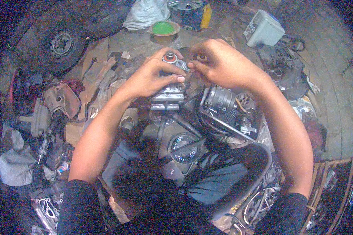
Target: The person uses a wrench to tighten bolts on a metallic engine component while sitting on the floor. The person holds the part steady with one hand and turns the wrench with the other.
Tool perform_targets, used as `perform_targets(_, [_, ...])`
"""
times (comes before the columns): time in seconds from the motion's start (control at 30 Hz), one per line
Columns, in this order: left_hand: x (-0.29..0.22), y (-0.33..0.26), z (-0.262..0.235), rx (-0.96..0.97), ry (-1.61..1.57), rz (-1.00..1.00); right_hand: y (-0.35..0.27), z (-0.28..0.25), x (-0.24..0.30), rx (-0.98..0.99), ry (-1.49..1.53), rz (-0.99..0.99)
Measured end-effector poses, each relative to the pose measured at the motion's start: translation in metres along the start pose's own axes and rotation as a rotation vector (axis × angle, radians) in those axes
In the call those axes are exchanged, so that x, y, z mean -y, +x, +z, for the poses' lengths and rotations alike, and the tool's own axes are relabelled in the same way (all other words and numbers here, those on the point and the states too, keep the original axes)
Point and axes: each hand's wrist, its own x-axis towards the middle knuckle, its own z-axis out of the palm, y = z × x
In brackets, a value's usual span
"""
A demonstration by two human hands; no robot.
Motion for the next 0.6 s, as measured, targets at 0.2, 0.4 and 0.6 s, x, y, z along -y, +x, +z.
perform_targets(0.2, [0.005, -0.001, -0.005, -0.007, 0.037, 0.011, 0.004, 0.007, 0.007, 0.002, 0.09, 0.12])
perform_targets(0.4, [0.004, -0.001, 0.001, -0.042, 0.066, 0.034, 0.003, 0.009, 0.023, -0.012, 0.191, 0.368])
perform_targets(0.6, [0.004, -0.001, -0.002, -0.023, 0.05, 0.038, -0.022, 0.016, 0.016, 0.066, 0.448, 0.507])
